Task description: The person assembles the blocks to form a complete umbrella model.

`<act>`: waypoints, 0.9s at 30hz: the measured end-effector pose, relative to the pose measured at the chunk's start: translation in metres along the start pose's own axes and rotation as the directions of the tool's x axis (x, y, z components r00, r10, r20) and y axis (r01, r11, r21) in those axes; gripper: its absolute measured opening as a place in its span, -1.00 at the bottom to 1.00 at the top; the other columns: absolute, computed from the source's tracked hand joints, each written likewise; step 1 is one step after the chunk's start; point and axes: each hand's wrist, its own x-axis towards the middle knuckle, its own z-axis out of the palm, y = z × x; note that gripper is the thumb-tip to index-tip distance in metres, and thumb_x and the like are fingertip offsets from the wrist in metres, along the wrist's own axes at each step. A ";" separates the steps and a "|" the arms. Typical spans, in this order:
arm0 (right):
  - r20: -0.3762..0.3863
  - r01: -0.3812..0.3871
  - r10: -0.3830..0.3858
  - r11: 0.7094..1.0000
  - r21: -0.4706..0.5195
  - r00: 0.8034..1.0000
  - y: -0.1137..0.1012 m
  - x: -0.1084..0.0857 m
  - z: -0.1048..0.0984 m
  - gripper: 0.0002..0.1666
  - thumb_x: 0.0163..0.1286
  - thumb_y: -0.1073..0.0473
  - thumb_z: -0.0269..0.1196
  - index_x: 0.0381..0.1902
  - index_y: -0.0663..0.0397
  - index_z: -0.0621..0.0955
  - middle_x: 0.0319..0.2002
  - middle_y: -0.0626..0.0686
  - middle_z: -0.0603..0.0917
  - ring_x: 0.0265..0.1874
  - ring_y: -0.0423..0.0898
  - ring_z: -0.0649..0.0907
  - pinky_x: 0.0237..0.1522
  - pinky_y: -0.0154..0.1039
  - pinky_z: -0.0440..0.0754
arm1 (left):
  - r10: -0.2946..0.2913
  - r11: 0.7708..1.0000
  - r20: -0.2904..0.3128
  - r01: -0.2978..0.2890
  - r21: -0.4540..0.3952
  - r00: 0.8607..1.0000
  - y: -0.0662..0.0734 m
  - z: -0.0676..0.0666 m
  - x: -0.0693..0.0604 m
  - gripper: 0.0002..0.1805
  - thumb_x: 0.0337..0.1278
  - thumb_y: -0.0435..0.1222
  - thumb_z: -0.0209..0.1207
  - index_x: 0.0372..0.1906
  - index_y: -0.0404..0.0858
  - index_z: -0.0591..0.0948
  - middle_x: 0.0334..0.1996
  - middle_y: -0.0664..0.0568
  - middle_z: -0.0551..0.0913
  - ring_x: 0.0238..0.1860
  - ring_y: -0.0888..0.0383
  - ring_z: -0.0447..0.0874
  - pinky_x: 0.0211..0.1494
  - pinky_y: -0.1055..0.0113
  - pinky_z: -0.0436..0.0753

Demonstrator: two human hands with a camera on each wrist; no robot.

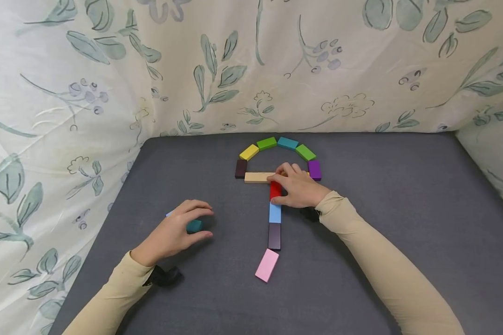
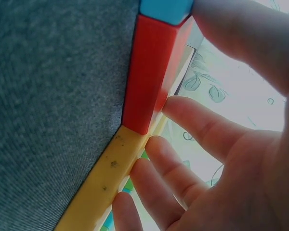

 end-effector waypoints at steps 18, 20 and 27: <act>-0.023 -0.003 0.003 1.000 -0.005 1.000 0.001 0.003 0.004 -0.28 0.34 -0.01 0.46 0.39 0.11 0.56 0.24 0.26 0.45 0.02 0.13 0.41 -0.07 -0.06 0.42 | -0.009 0.997 0.063 0.004 0.074 0.998 -0.037 -0.003 -0.019 -0.66 0.07 -0.33 0.53 -0.02 -0.22 0.76 0.07 0.02 0.72 0.11 0.02 0.67 0.17 -0.05 0.62; -0.021 -0.005 0.005 1.000 -0.007 1.000 0.000 0.003 0.003 -0.28 0.34 -0.01 0.46 0.38 0.11 0.56 0.24 0.26 0.45 0.03 0.13 0.42 -0.06 -0.05 0.43 | -0.003 0.998 0.070 -0.001 0.062 0.998 -0.035 -0.003 -0.018 -0.68 0.07 -0.35 0.53 -0.04 -0.22 0.77 0.05 0.02 0.73 0.08 0.04 0.68 0.15 -0.02 0.63; 0.000 -0.017 0.017 1.000 -0.006 1.000 -0.001 0.001 -0.001 -0.27 0.34 -0.04 0.46 0.39 0.10 0.56 0.25 0.26 0.45 0.03 0.13 0.42 -0.07 -0.06 0.43 | 0.047 0.999 0.080 -0.048 0.009 0.996 -0.020 -0.002 -0.017 -0.76 0.12 -0.36 0.50 -0.08 -0.19 0.79 -0.03 0.12 0.74 0.01 0.15 0.66 0.07 0.18 0.65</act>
